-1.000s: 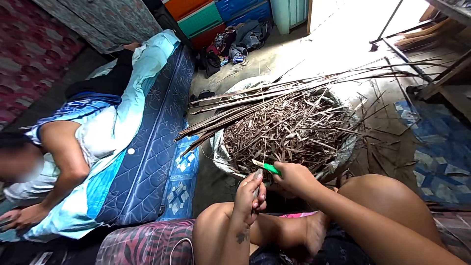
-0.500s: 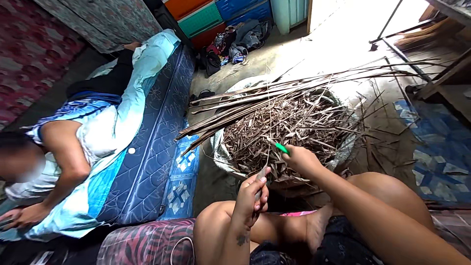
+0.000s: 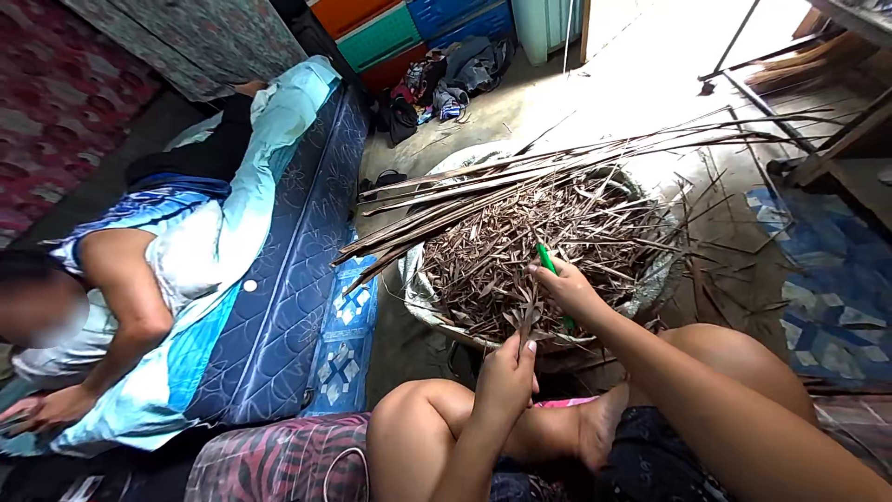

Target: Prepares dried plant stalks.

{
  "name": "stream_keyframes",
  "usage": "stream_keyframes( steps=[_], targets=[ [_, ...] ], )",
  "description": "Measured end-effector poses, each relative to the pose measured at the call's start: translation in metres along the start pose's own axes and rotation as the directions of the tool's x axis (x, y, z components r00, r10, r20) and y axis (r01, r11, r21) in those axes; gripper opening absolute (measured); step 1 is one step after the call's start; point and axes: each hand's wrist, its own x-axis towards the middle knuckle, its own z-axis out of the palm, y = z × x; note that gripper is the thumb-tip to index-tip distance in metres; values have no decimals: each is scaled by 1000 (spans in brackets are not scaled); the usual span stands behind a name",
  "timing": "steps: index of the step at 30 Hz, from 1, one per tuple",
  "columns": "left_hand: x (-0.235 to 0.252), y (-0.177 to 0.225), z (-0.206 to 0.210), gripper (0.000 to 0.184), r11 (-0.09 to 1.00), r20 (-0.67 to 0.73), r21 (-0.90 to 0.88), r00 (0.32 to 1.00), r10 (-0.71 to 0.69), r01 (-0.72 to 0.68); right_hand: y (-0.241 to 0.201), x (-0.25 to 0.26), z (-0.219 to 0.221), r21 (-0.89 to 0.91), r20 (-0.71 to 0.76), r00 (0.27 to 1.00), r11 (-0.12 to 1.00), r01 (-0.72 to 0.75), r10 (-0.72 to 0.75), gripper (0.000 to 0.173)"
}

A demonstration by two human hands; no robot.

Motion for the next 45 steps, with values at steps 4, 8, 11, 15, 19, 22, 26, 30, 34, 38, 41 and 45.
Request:
stream_keyframes(
  steps=[4,8,11,15,19,22,26,30,34,38,41,45],
  targets=[
    [6,-3,-5,31,869,-65,-492,997,32,-60,2,-18,9,-387,202,974,906,173,-100,34],
    [6,-1,-15,38,782,-133,-614,991,26,-103,-8,-38,19,-669,335,942,704,241,-4,36],
    [5,-3,-21,42,733,-136,-669,990,37,-119,-15,-44,24,-760,341,939,600,250,42,34],
    [4,-4,-26,43,663,-109,-741,994,31,-102,-21,-49,26,-793,354,932,552,257,75,32],
    [5,-6,-31,46,545,-42,-835,997,68,-72,-27,-54,28,-815,338,933,535,222,127,33],
    [4,-8,-35,44,553,4,-831,994,109,-57,-32,-60,35,-862,278,950,474,181,144,34],
    [4,-10,-38,43,565,23,-823,991,134,-57,-25,-65,49,-905,174,983,403,139,52,31],
    [1,-14,-32,41,454,130,-891,973,190,30,-31,-43,45,-907,52,997,420,21,62,35],
    [-2,-16,-28,44,301,195,-947,942,273,108,-39,-17,12,-848,-71,997,525,-73,22,37],
    [3,-11,-33,46,288,193,-951,945,263,114,-34,-31,4,-802,58,995,590,95,-82,35],
    [7,-11,-33,46,229,196,-965,933,302,129,-28,-48,13,-760,229,973,620,195,-25,33],
    [7,-9,-37,47,177,217,-970,918,331,165,-28,-60,29,-815,260,966,539,215,7,33]
  ],
)
